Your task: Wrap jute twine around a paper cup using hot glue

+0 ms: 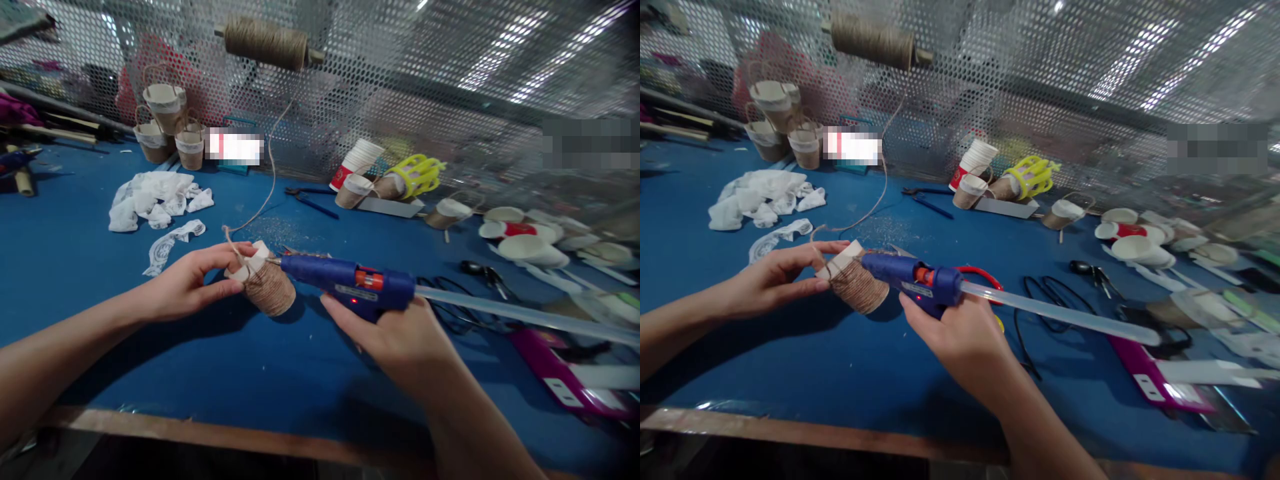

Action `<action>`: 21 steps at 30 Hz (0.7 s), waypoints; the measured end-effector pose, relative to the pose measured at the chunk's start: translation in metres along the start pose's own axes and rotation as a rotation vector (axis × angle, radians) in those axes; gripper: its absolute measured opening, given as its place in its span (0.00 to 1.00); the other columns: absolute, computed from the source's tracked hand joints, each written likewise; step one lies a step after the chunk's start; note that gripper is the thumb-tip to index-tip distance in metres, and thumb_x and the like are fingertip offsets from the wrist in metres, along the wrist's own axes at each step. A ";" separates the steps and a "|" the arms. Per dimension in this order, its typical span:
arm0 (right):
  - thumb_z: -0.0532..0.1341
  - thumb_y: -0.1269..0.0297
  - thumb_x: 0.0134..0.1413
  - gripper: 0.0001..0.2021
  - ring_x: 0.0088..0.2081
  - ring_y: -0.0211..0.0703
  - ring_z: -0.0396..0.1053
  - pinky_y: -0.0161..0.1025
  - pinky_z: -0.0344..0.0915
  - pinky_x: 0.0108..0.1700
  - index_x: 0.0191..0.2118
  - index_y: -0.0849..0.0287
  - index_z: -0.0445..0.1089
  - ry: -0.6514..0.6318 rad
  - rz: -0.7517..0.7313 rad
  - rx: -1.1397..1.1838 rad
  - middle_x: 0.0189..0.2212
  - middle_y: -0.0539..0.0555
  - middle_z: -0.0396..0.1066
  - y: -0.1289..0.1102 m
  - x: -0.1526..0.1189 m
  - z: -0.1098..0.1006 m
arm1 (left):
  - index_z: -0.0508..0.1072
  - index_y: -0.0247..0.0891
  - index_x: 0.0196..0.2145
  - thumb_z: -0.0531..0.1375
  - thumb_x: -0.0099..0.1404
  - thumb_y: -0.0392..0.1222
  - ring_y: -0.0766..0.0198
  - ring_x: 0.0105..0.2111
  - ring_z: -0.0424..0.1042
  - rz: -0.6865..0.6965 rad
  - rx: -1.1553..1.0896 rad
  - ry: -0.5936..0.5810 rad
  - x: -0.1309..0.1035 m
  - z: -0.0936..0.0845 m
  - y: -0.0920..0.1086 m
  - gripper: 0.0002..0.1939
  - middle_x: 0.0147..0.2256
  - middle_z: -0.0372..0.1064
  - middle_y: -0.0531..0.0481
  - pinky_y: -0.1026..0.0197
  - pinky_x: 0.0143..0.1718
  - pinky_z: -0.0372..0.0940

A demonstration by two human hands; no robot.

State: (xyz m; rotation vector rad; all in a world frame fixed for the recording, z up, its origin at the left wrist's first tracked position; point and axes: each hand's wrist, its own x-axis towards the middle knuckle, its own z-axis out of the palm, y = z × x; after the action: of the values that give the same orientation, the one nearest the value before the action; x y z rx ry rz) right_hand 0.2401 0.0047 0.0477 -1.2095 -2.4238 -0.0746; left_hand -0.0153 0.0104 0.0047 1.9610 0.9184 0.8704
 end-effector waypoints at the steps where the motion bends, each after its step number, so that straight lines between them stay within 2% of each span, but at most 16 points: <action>1: 0.54 0.66 0.49 0.10 0.15 0.40 0.63 0.37 0.61 0.19 0.28 0.56 0.73 -0.009 0.082 0.051 0.13 0.50 0.65 0.000 0.002 0.000 | 0.66 0.38 0.30 0.55 0.62 0.40 0.55 0.55 0.58 0.003 0.004 -0.002 0.000 0.000 0.000 0.04 0.51 0.62 0.43 0.49 0.56 0.52; 5: 0.57 0.59 0.47 0.10 0.16 0.40 0.64 0.37 0.63 0.21 0.20 0.55 0.68 -0.122 0.401 0.276 0.11 0.47 0.63 -0.005 0.009 0.002 | 0.65 0.39 0.29 0.55 0.62 0.40 0.53 0.57 0.55 0.006 0.001 -0.003 -0.001 -0.001 -0.002 0.04 0.52 0.62 0.44 0.49 0.56 0.52; 8: 0.57 0.55 0.47 0.18 0.17 0.40 0.63 0.39 0.64 0.25 0.12 0.54 0.58 -0.234 0.516 0.320 0.09 0.47 0.60 -0.006 0.012 0.001 | 0.66 0.39 0.29 0.56 0.61 0.39 0.53 0.57 0.55 0.016 -0.008 -0.006 -0.001 -0.001 -0.004 0.04 0.53 0.61 0.44 0.50 0.56 0.52; 11: 0.57 0.55 0.48 0.22 0.17 0.39 0.62 0.39 0.62 0.26 0.09 0.53 0.54 -0.260 0.507 0.347 0.09 0.48 0.59 -0.004 0.012 0.000 | 0.66 0.38 0.29 0.56 0.61 0.39 0.54 0.57 0.55 0.024 -0.001 -0.011 -0.001 -0.002 -0.004 0.04 0.54 0.60 0.44 0.51 0.56 0.52; 17: 0.57 0.58 0.50 0.23 0.14 0.35 0.59 0.35 0.61 0.23 0.09 0.54 0.54 -0.264 0.439 0.450 0.07 0.46 0.58 -0.005 0.010 -0.003 | 0.66 0.37 0.30 0.55 0.62 0.39 0.53 0.57 0.55 0.028 0.024 -0.024 0.000 -0.002 -0.001 0.04 0.55 0.59 0.42 0.49 0.56 0.52; 21: 0.56 0.58 0.50 0.22 0.14 0.35 0.59 0.35 0.61 0.23 0.09 0.54 0.54 -0.263 0.423 0.440 0.07 0.45 0.58 -0.005 0.011 -0.003 | 0.66 0.36 0.30 0.55 0.62 0.39 0.52 0.57 0.56 0.020 0.030 -0.031 0.000 -0.002 -0.001 0.05 0.56 0.58 0.42 0.49 0.56 0.53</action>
State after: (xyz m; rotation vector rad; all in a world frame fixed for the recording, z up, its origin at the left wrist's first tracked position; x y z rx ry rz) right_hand 0.2313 0.0095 0.0551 -1.5484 -2.1620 0.7419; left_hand -0.0173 0.0112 0.0050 2.0071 0.8999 0.8403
